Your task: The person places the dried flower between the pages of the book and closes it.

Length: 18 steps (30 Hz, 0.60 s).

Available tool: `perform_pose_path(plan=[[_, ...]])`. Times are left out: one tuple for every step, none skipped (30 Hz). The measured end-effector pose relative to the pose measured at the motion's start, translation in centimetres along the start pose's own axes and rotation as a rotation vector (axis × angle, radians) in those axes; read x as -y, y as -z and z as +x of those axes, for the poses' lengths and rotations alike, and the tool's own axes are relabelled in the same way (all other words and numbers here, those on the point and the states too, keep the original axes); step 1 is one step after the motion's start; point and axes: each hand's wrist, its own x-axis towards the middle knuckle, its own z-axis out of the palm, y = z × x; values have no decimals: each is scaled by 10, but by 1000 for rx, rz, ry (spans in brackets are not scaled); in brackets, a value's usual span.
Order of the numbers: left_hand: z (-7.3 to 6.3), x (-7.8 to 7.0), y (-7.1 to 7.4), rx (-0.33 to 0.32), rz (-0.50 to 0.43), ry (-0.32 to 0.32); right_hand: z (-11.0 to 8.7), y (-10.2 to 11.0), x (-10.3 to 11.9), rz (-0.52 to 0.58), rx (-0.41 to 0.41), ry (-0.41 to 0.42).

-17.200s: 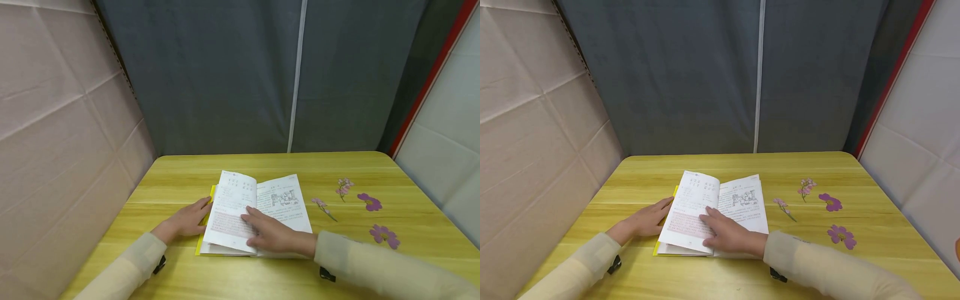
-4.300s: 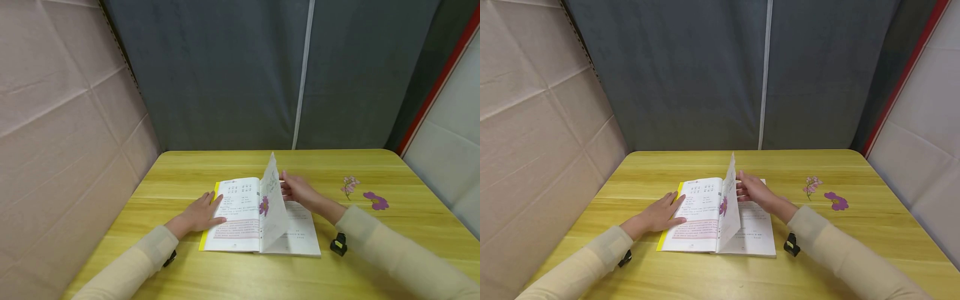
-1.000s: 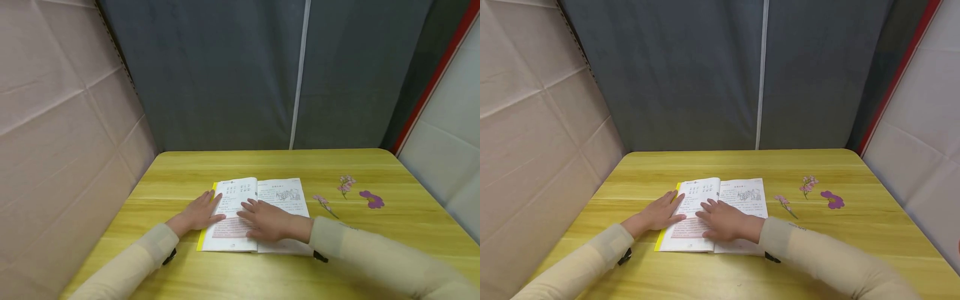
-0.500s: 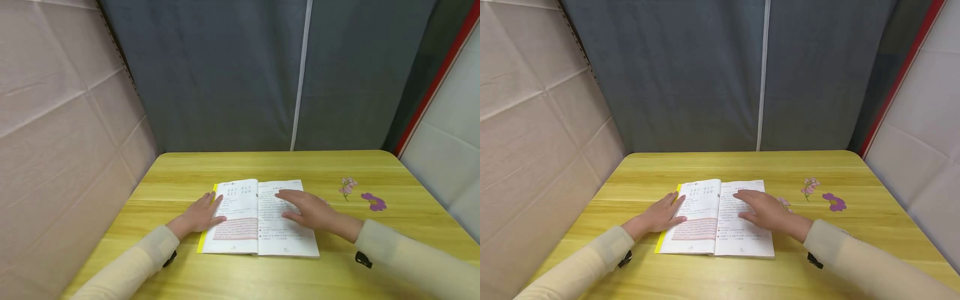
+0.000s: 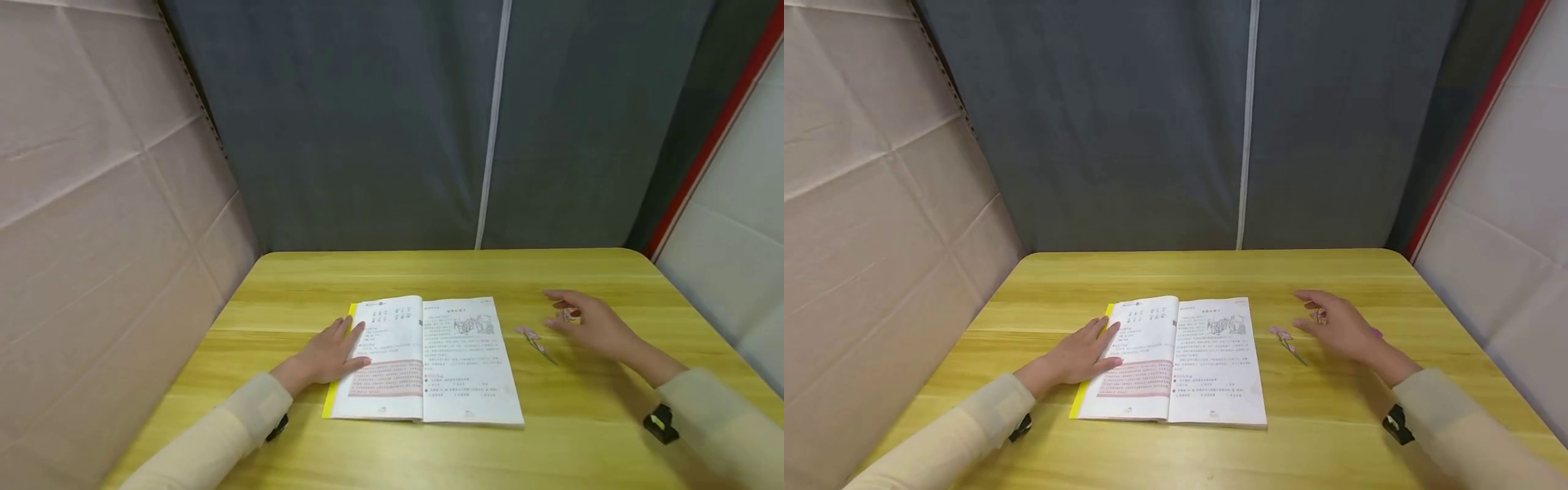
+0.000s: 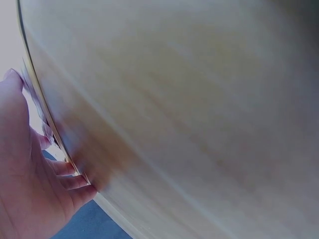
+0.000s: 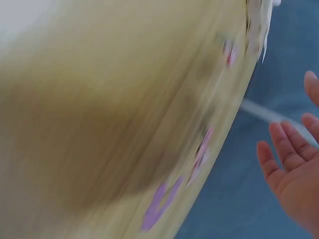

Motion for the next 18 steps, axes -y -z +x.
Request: perform_pose_path(plan=[[0, 0, 0, -2, -3, 2, -2, 5, -7, 4, -1, -19], [0, -1, 0, -4, -5, 3, -4, 9, -14, 7, 1, -45], [0, -1, 0, -3, -9, 6, -5, 13, -20, 13, 1, -69], [0, -2, 1, 0, -8, 8, -7, 17, -26, 14, 4, -91], [-1, -2, 1, 3, -8, 9, -9, 20, -32, 16, 3, -110], [-1, -2, 1, 4, -10, 10, -10, 24, -38, 17, 4, -129], [-1, -3, 1, 6, -9, 11, -12, 27, -44, 12, 1, -143], [-1, -3, 1, 7, -10, 11, -13, 30, -50, 6, -2, -158], [-1, -3, 1, 8, -11, 11, -14, 33, -56, 7, -5, -172], [-1, -3, 1, 7, -9, 9, -14, 36, -62, 7, -5, -188], [-1, -3, 0, 6, -7, 9, -15, 39, -68, 10, -1, -207], [0, -2, -1, 2, -6, 7, -16, 41, -74, 15, 6, -221], [0, -2, -1, 0, -6, 7, -17, 43, -80, 20, 11, -233], [0, -1, -2, 0, -4, 6, -18, 44, -86, 26, 19, -244], [0, 0, -2, -1, -2, 5, -18, 45, -92, 30, 28, -252], [0, 0, -2, -2, 0, 4, -19, 45, -97, 31, 40, -257], [0, 0, -2, -2, 3, 5, -20, 45, -103, 35, 53, -258], [0, 0, -2, -3, 3, 4, -21, 45, -107, 36, 64, -258]])
